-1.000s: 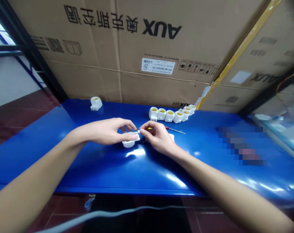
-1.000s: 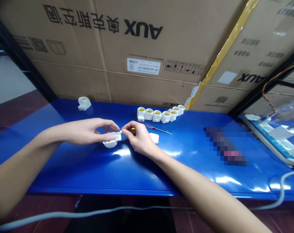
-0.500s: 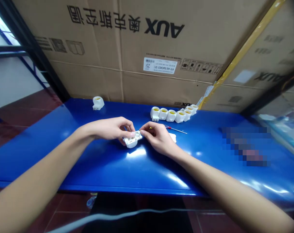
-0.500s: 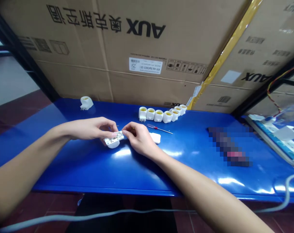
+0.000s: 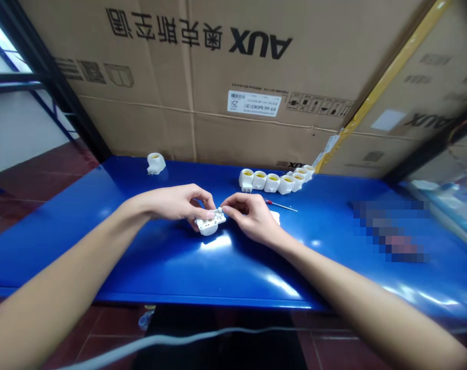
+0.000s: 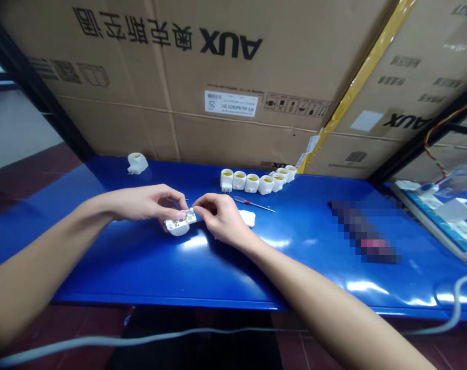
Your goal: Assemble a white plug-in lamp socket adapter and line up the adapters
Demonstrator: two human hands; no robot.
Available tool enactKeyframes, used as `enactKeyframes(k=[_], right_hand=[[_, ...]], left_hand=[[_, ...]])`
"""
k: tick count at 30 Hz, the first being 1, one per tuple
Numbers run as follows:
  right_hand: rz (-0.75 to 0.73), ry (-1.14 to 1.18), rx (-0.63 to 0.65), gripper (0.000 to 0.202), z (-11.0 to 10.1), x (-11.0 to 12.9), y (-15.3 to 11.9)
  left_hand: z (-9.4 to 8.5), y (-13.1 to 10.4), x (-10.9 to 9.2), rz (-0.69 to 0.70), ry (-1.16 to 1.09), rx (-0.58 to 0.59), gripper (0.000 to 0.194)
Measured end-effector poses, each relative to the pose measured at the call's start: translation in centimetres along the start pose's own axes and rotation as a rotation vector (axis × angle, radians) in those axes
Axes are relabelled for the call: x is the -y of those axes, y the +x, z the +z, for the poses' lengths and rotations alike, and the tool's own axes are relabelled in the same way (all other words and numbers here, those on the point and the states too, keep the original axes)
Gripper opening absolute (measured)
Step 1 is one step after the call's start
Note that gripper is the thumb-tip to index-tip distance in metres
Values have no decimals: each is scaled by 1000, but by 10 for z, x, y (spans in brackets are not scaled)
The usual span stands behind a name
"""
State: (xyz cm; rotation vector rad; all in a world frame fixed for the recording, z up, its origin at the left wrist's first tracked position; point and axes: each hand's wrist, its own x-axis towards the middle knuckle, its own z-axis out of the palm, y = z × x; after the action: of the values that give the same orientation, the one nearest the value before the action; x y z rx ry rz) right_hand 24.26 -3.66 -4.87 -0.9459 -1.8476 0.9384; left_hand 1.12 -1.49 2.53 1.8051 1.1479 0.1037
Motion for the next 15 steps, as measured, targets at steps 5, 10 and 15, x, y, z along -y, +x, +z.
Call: enactKeyframes(k=[5, 10, 15], right_hand=[[12, -20, 23, 15, -2, 1, 1], [55, 59, 29, 15, -3, 0, 1], [30, 20, 17, 14, -3, 1, 0]], left_hand=[[-1, 1, 2, -1, -24, -1, 45], [-1, 0, 2, -19, -3, -13, 47], [-2, 0, 3, 9, -30, -2, 45]])
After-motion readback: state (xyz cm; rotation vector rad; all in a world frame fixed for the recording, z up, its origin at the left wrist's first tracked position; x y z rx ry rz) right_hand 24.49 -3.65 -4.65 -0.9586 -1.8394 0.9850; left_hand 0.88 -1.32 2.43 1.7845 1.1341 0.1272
